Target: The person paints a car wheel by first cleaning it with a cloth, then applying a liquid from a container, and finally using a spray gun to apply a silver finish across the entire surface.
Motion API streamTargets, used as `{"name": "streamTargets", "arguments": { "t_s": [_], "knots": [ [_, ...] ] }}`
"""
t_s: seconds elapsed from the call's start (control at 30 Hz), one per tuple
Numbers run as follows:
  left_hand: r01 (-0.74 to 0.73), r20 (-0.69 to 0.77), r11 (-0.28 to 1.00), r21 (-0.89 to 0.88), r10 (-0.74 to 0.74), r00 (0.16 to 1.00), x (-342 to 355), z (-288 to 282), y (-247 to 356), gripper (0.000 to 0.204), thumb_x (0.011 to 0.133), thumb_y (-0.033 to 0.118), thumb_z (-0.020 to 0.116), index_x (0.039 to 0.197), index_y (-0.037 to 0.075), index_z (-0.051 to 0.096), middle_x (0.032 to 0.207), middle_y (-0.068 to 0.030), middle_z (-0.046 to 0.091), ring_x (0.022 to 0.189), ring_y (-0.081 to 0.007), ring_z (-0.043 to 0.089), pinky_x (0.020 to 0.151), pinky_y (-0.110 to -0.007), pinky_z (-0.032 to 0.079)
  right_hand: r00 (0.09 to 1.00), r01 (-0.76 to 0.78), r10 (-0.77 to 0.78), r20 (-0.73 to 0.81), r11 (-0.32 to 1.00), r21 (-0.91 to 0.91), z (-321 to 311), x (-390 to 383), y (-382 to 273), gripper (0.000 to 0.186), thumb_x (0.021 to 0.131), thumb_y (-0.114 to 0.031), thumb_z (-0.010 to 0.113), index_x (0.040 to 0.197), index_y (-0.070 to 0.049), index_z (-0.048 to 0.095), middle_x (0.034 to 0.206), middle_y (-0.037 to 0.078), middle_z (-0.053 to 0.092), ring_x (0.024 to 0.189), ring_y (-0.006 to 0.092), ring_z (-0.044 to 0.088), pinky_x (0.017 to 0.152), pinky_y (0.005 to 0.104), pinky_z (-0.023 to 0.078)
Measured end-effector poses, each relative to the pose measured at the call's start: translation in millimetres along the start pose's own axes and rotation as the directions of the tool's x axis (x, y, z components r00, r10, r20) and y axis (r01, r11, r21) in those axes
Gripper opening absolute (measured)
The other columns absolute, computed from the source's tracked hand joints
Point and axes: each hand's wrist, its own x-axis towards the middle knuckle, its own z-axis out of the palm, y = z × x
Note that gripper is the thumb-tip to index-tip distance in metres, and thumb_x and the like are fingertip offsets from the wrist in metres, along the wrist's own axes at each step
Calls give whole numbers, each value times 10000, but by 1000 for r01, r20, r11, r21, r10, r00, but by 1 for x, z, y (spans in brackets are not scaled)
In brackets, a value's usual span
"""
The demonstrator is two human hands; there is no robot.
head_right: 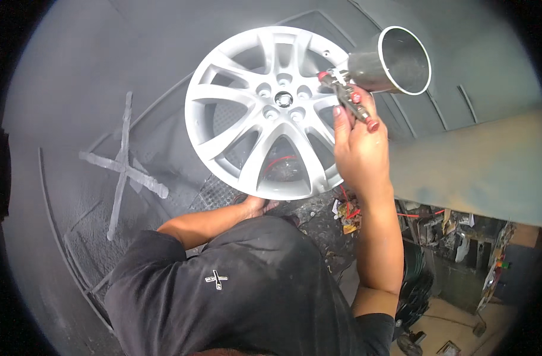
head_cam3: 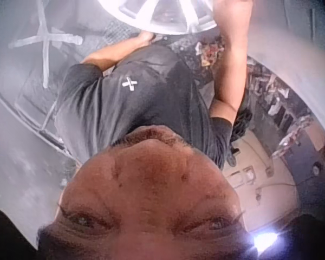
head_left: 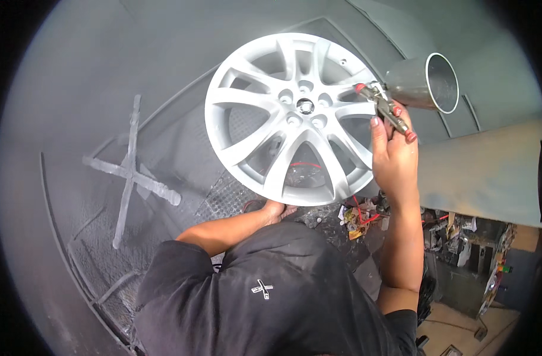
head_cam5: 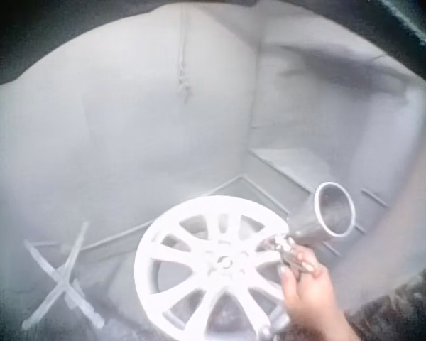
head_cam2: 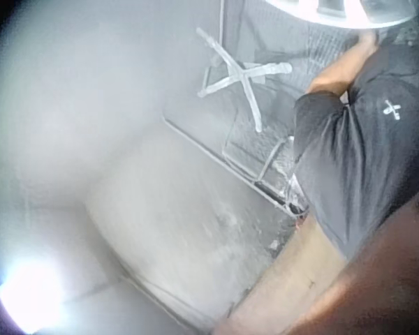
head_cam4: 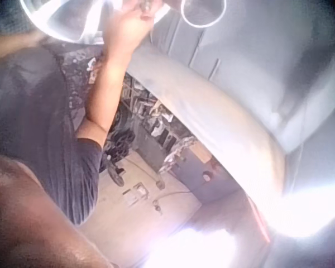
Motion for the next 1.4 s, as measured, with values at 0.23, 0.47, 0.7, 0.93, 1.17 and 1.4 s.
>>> {"name": "streamTargets", "arguments": {
  "t_s": [0.23,0.47,0.7,0.93,1.17,1.4],
  "knots": [
    [165,-26,984,-60,-167,986,17,17,-17,258,1022,349,519,1196,176,601,1083,6,634,942,-147,634,796,-290,530,977,-203,183,-108,954,-220,-54,-24,46,294,977,-56,540,1255,41,546,1131,248,655,1008,441,640,884,449,500],
    [178,-25,982,-63,-180,983,25,17,-26,253,1022,355,514,1193,189,601,1114,13,633,957,-121,624,796,-284,526,805,-590,594,8,801,-105,-112,-92,47,259,982,-22,512,1235,28,540,1085,177,690,862,275,683,770,394,524],
    [135,-136,990,-38,-139,981,17,4,-23,211,1057,245,431,1153,151,593,1019,3,660,829,-142,645,674,-256,508,673,-659,640,369,747,-94,-143,-151,9,318,955,27,519,1273,15,537,1055,108,683,802,180,608,760,316,500],
    [94,-214,995,40,-83,973,9,-15,-13,241,1065,254,390,1149,131,580,960,-31,655,736,-143,627,572,-258,483,908,-392,418,43,879,-271,-114,-125,59,270,995,-136,543,1189,53,546,889,194,637,756,292,596,742,401,491],
    [140,-192,986,93,-120,974,28,-9,-24,267,1075,235,346,1191,116,556,999,-45,646,753,-164,645,576,-286,530,966,-254,237,-101,939,-231,-65,-5,94,274,989,-189,565,988,83,593,896,233,649,806,316,627,776,421,491],
    [204,224,924,325,-284,932,66,-16,-62,274,1055,222,442,1075,53,657,956,-99,717,771,-206,682,652,-330,553,930,-352,341,139,934,63,-42,76,20,248,1010,-244,565,901,-28,619,612,-38,463,555,52,445,523,257,356]
  ]
}}
